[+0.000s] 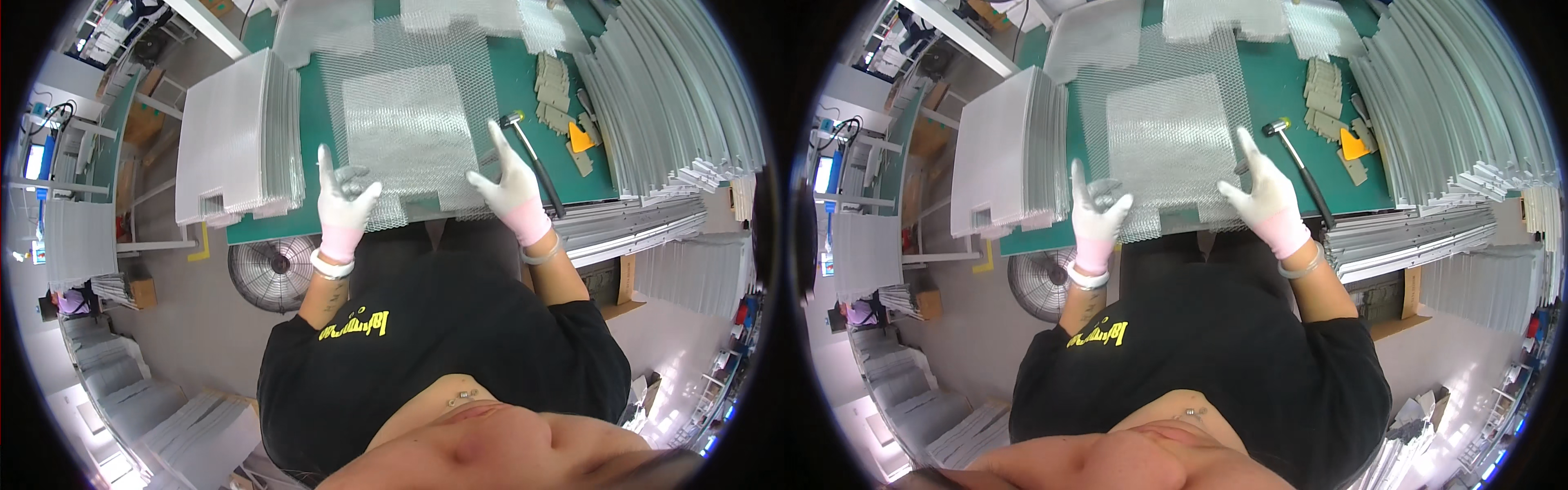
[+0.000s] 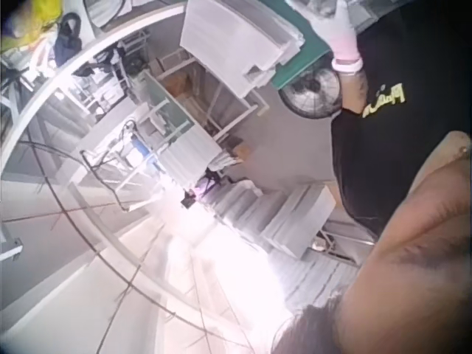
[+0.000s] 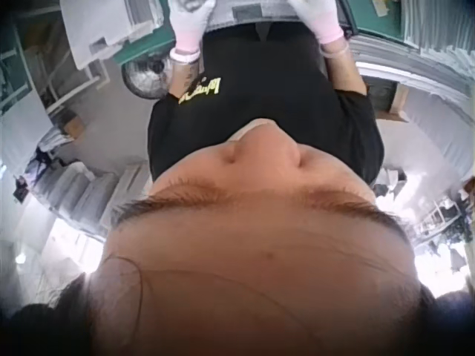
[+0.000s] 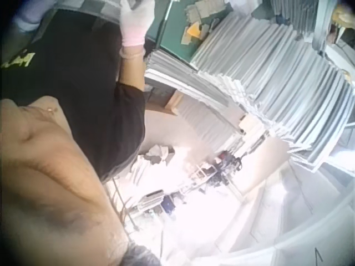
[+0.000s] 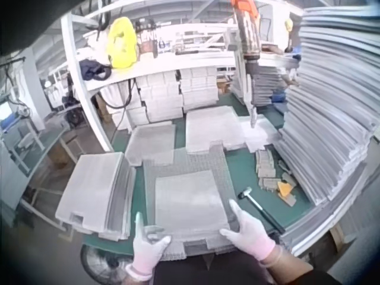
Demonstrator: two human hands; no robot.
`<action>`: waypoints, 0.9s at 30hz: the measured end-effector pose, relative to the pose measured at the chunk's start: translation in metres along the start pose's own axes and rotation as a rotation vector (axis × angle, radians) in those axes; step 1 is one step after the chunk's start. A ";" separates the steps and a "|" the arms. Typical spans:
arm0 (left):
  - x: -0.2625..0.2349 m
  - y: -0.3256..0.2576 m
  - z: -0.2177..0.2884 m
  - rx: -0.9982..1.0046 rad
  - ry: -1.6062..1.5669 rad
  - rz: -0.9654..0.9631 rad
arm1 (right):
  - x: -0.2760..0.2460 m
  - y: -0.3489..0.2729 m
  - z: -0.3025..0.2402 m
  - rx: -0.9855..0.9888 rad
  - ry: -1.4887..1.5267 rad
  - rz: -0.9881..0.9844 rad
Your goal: The person assembles metal frames by placing a mesh screen into a frame, securing it with a plastic clip, and using a power drill to fasten the components. The person repeats this process for multiple units, stacking the finished frames on the table.
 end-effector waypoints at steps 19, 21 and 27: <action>0.011 0.027 -0.051 0.260 0.941 -0.078 | 0.069 -0.007 0.050 0.084 -0.303 -0.121; 0.010 0.027 -0.052 0.263 0.951 -0.084 | 0.068 -0.004 0.049 0.109 -0.311 -0.160; 0.012 0.031 -0.050 0.144 0.959 -0.121 | 0.067 0.001 0.045 0.153 -0.394 -0.243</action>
Point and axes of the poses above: each hand's wrist, its own y-axis towards the middle knuckle, its own x-axis out of the palm, z = x × y, the point moved 5 cm from there along y, towards the middle knuckle, and after that the axes turned 10 degrees about z, right-handed, at the moved point
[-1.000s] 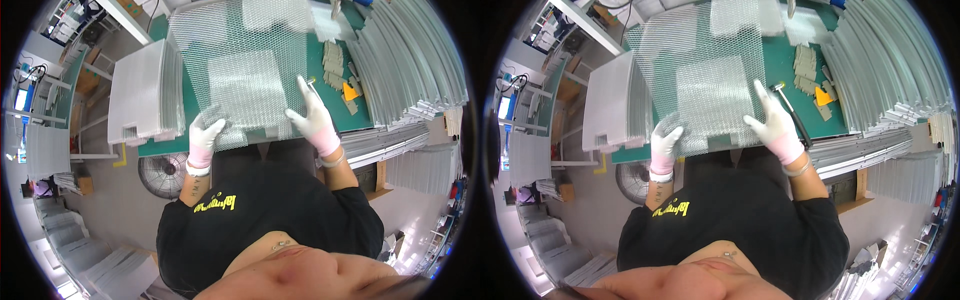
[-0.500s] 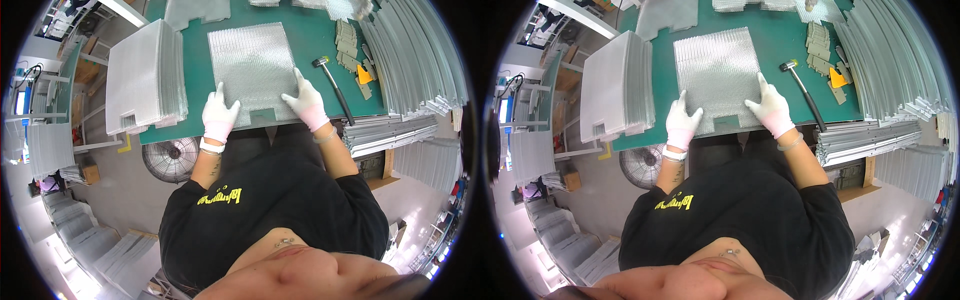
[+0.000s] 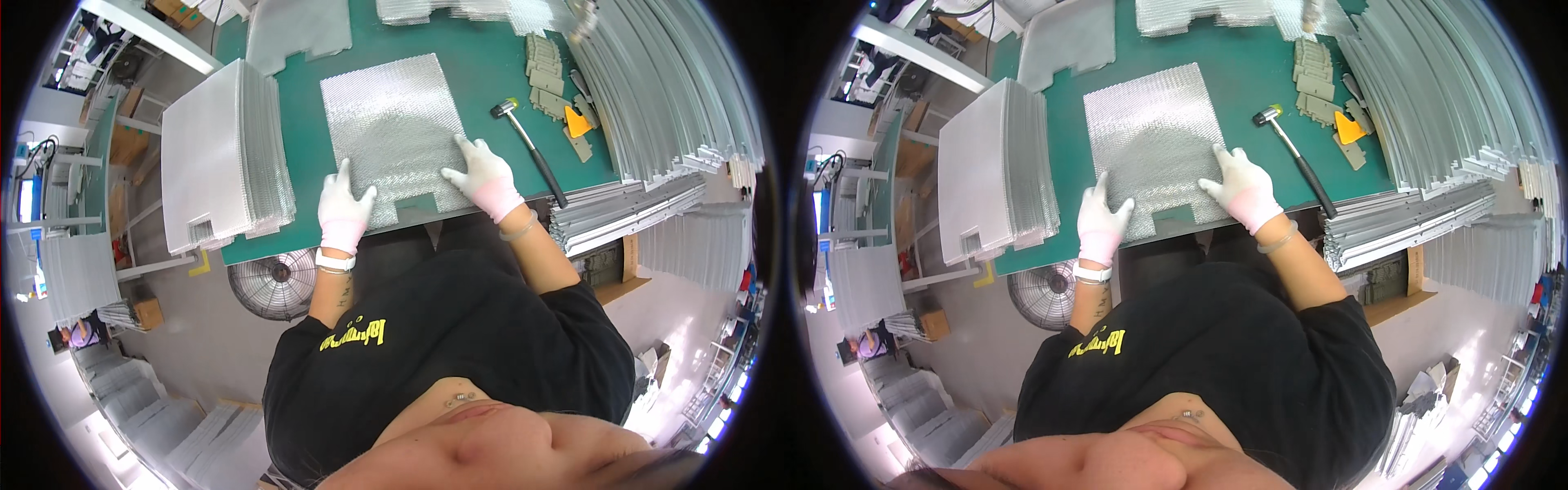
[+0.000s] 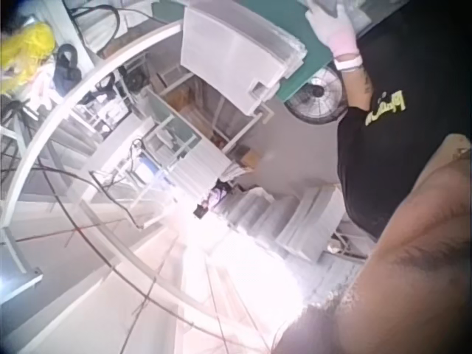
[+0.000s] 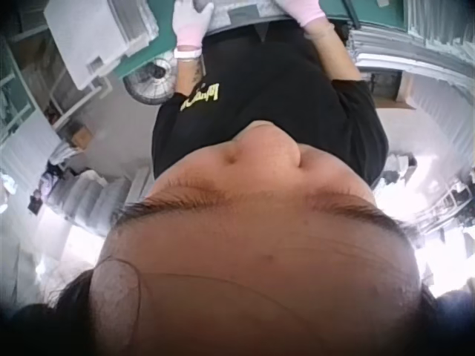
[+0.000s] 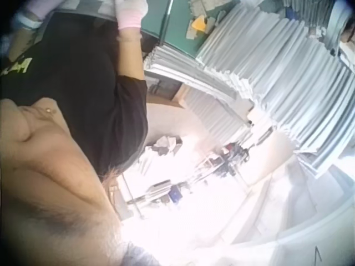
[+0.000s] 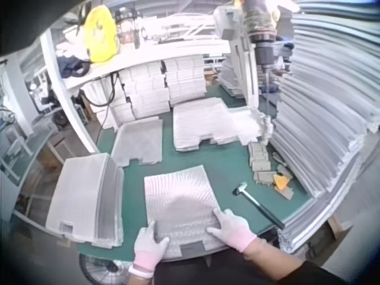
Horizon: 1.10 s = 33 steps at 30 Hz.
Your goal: The person assembles metal frames by placing a mesh screen into a frame, securing it with a plastic clip, and using a power drill to fasten the components. The person repeats this process for multiple units, stacking the finished frames on the table.
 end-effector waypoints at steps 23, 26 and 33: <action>0.028 -0.159 -0.008 -0.246 -1.052 -0.732 | -0.102 0.041 0.095 -0.040 0.901 0.214; 0.061 -0.180 -0.013 -0.764 -1.574 -0.423 | -0.077 -0.046 0.022 -0.185 1.031 -0.132; 0.091 -0.156 -0.006 -0.846 -1.658 -0.155 | 0.036 -0.161 -0.010 -0.073 0.962 -0.613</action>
Point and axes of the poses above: each hand's wrist, its own y-axis towards the middle knuckle, its own x-axis out of the palm, z = x × y, the point moved 5 cm from there along y, towards the middle knuckle, and after that the axes turned 10 degrees about z, right-handed, at the moved point
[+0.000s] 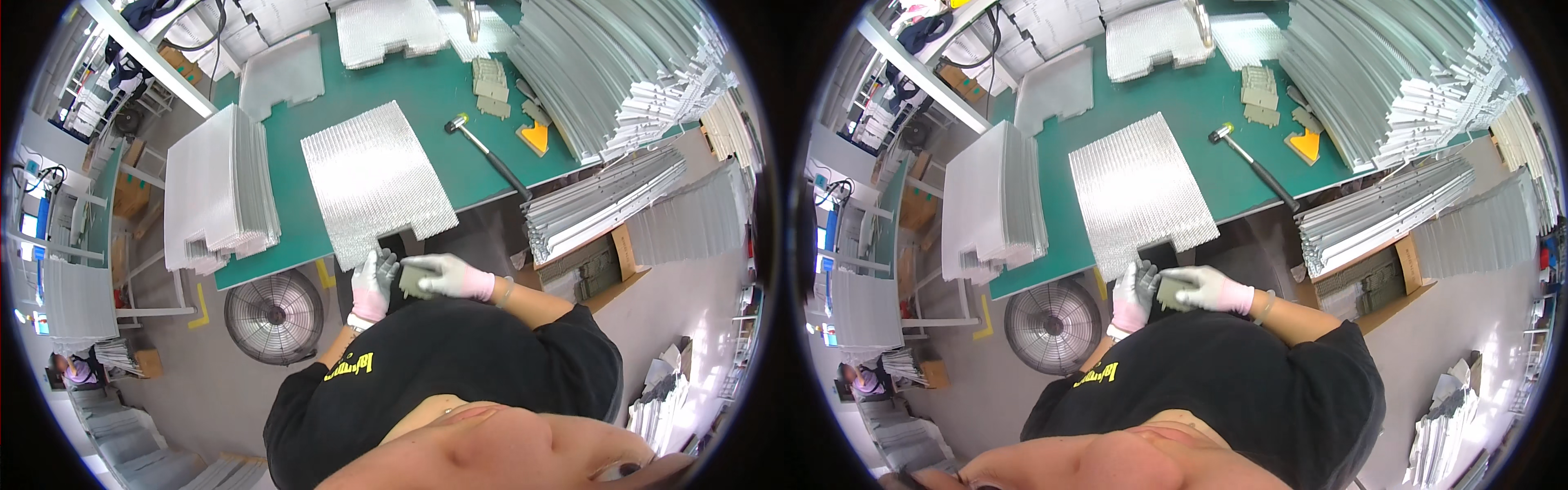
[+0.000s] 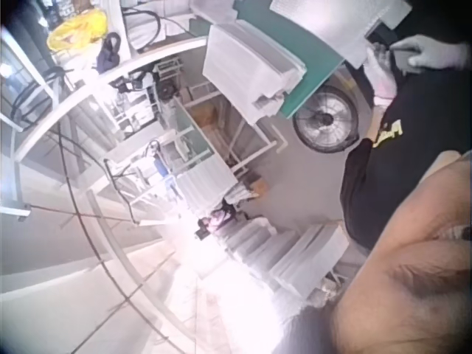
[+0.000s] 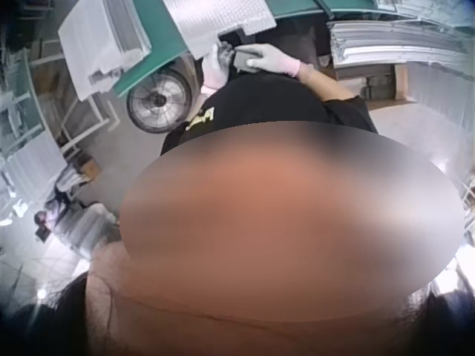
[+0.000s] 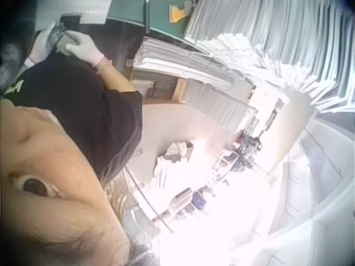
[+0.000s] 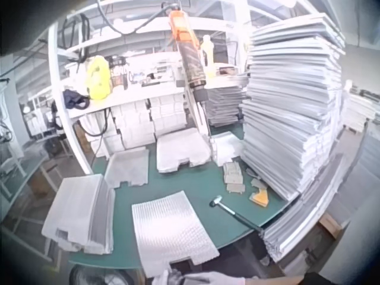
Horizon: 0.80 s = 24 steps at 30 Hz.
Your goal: The person assembles metal frames by placing a mesh screen into a frame, securing it with a plastic clip, and using a power drill to fasten the components. The person repeats this process for multiple units, stacking the finished frames on the table.
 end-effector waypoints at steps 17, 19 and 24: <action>-0.005 0.009 0.007 0.088 0.113 -0.007 | 0.024 0.036 0.081 0.297 0.830 0.382; -0.004 0.009 0.006 0.096 0.120 0.013 | 0.022 0.040 0.075 0.287 0.665 0.409; -0.001 0.006 0.007 0.083 0.128 -0.043 | 0.012 0.050 0.062 0.251 0.601 0.510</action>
Point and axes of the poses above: each hand's wrist, its own y-axis towards the middle knuckle, its own x-axis out of the palm, z = x × y, the point moved 5 cm from there along y, towards the middle knuckle, and after that the axes turned 10 degrees about z, right-handed, at the moved point
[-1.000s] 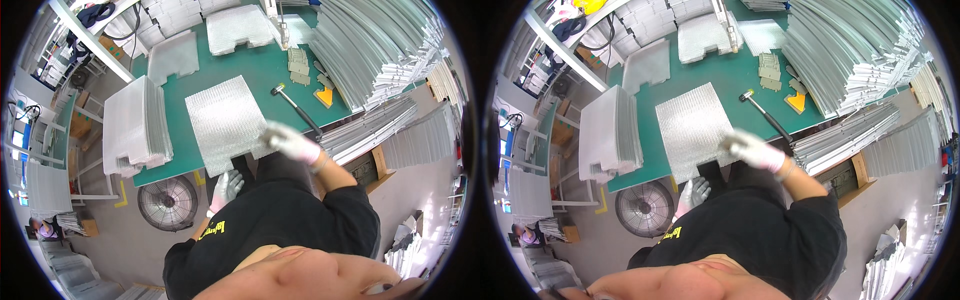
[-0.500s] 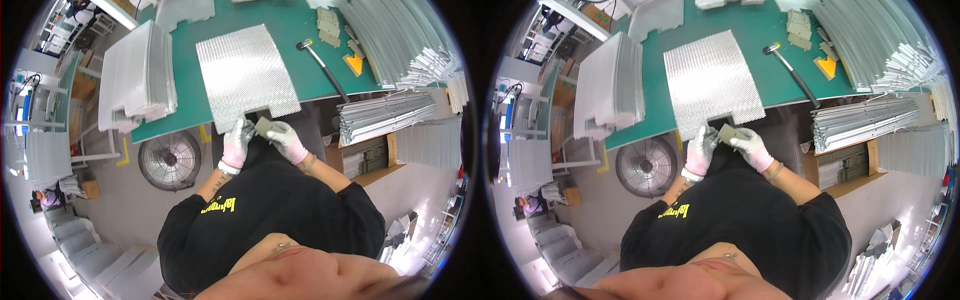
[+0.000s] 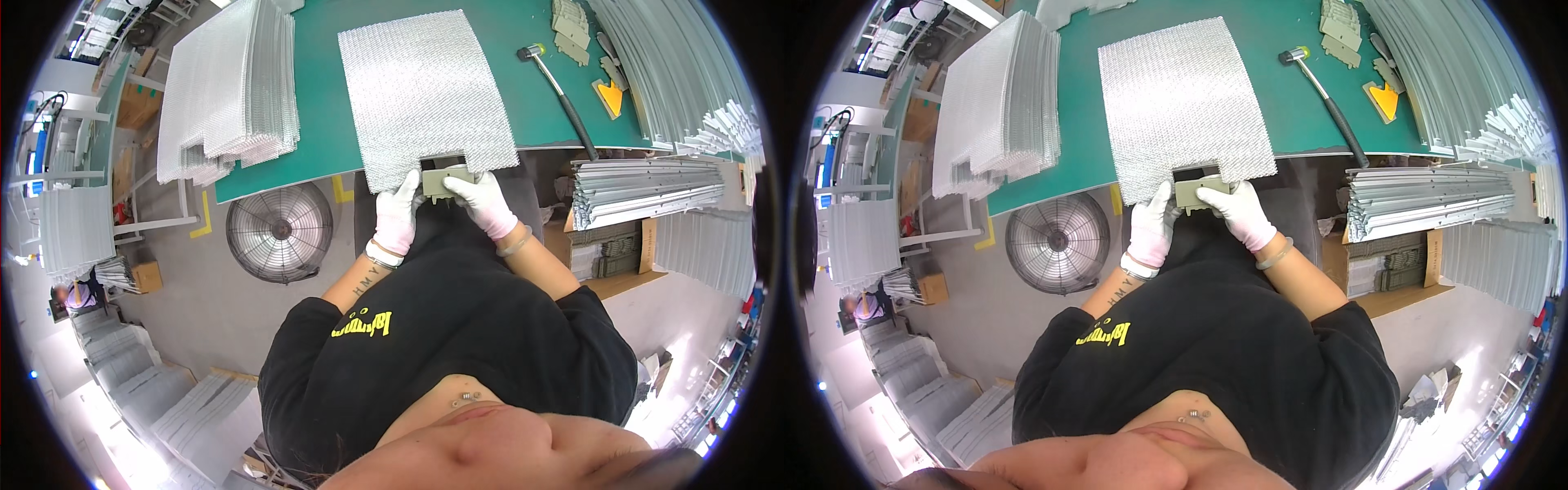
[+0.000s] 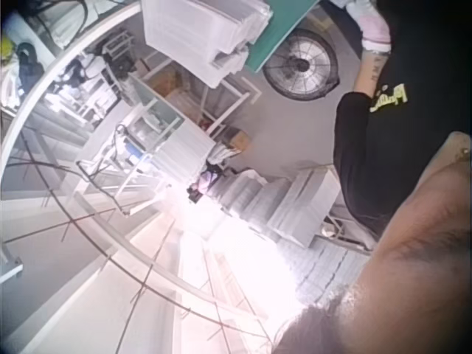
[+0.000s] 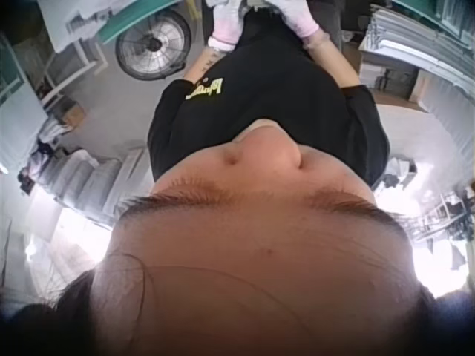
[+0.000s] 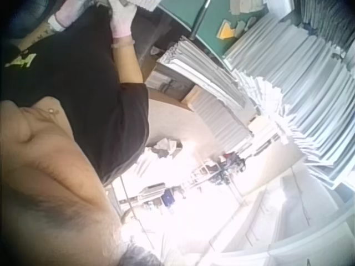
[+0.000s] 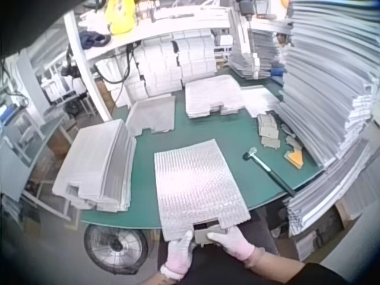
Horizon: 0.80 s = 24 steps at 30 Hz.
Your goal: The person assembles metal frames by placing a mesh screen into a frame, securing it with a plastic clip, and using a power drill to fasten the components. The person repeats this process for multiple units, stacking the finished frames on the table.
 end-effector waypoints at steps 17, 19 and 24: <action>-0.003 0.006 -0.014 -0.069 0.386 -0.125 | -0.010 -0.005 0.000 -0.142 0.156 0.246; -0.001 0.002 -0.006 -0.036 0.472 -0.119 | -0.013 -0.006 -0.008 -0.166 0.026 0.270; -0.001 0.003 -0.006 -0.081 0.410 -0.111 | -0.018 -0.006 -0.003 -0.143 -0.081 0.323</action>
Point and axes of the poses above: each hand's wrist, its own y-axis towards the middle knuckle, its own x-axis out of the palm, z = x × y, the point moved 5 cm from there along y, towards the middle knuckle, and after that the axes turned 10 degrees about z, right-handed, at the moved point
